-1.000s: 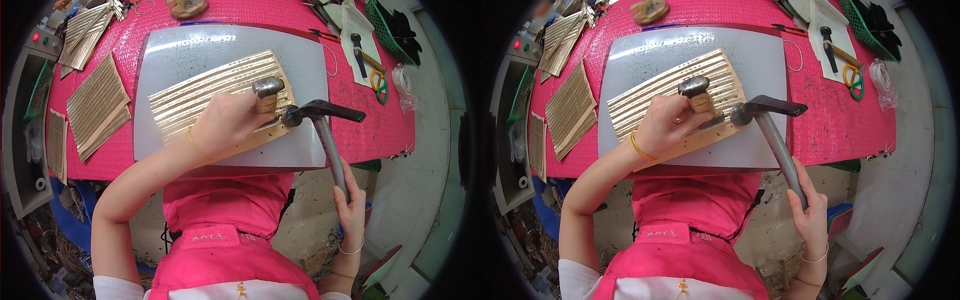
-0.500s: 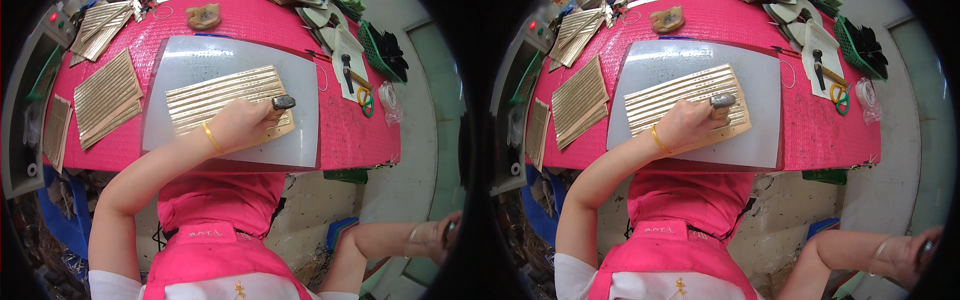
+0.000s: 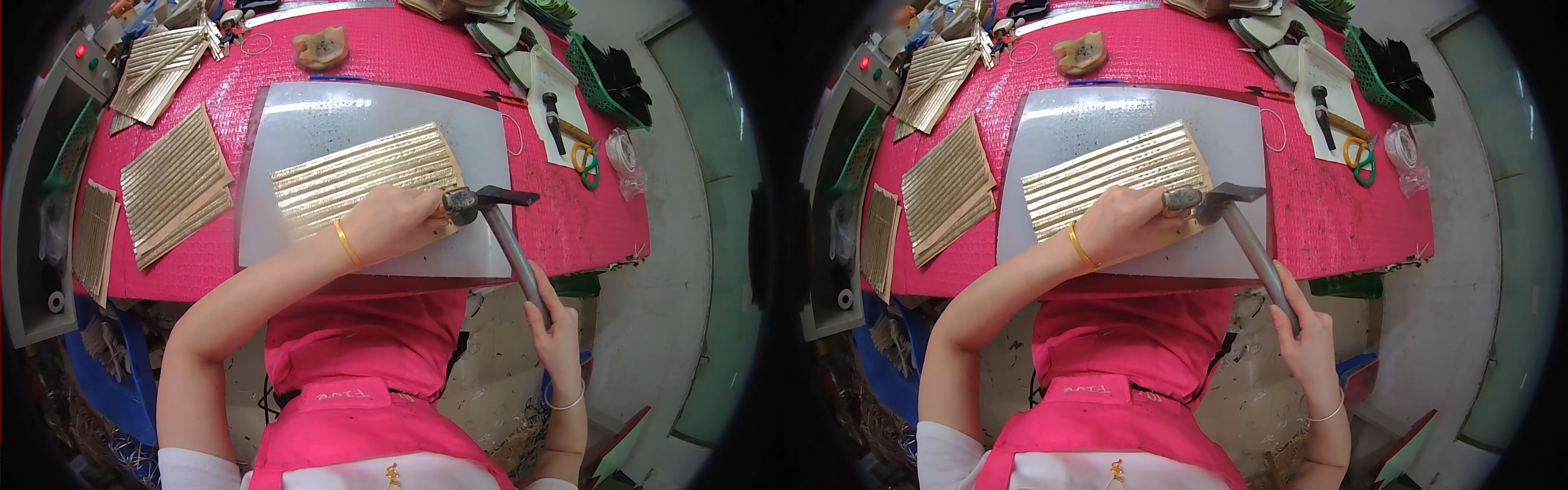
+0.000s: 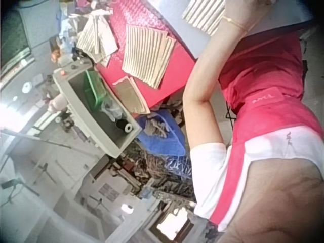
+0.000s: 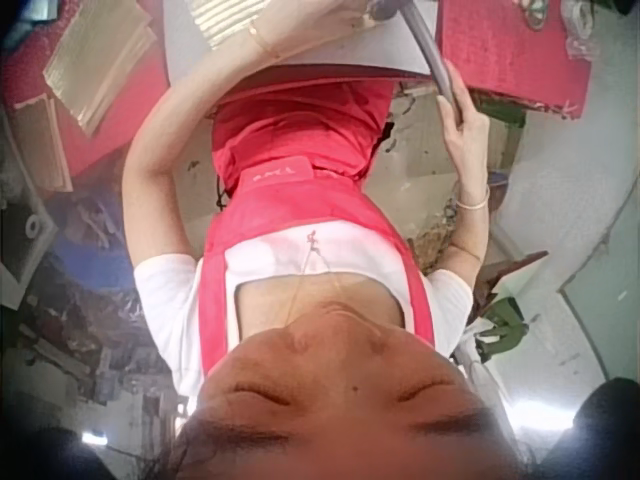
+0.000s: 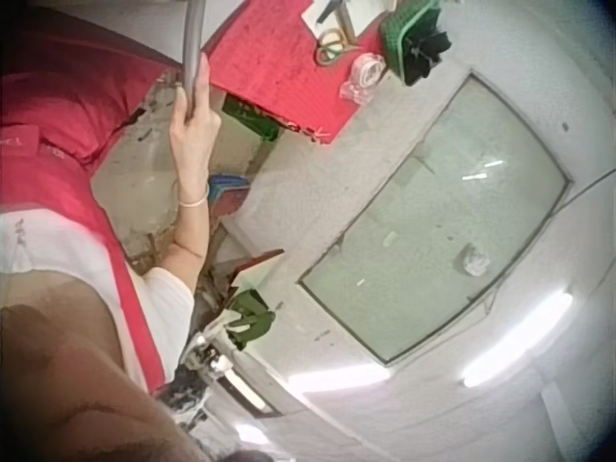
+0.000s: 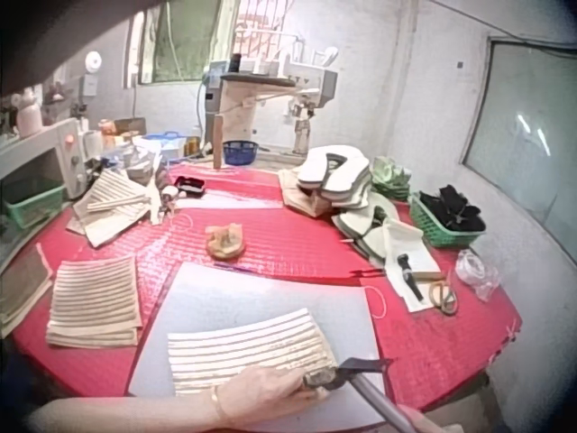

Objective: Use a punch tool and hammer to create patterns or holes in gold-colored shoe material components.

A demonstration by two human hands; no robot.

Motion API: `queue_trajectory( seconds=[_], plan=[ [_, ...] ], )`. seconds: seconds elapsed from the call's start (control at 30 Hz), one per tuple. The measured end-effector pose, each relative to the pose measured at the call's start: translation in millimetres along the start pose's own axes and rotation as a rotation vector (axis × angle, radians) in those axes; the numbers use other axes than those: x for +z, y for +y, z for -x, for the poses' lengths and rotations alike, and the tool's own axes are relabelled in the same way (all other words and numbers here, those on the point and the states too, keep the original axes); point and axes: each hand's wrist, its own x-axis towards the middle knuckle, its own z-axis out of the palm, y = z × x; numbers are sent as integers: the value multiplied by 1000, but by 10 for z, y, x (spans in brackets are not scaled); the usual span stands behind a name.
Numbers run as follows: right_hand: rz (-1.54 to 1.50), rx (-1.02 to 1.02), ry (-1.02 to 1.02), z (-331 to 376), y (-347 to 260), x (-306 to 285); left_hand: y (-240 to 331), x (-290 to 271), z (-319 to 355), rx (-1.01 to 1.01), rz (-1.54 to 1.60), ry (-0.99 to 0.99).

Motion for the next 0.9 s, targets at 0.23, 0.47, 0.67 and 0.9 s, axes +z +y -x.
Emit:
queue_trajectory(
  seconds=[0.23,0.47,0.67,0.9],
  plan=[
    [-8,-57,130,-78,361,96,-57,-801,168,-563,914,625],
    [485,68,402,-233,1647,-162,128,-1299,1326,-937,906,376],
    [159,-495,159,-1139,92,79,533,-1362,1681,-1109,879,312],
    [489,-645,-295,-2168,-897,614,733,-1356,1953,-987,894,431]
  ],
)
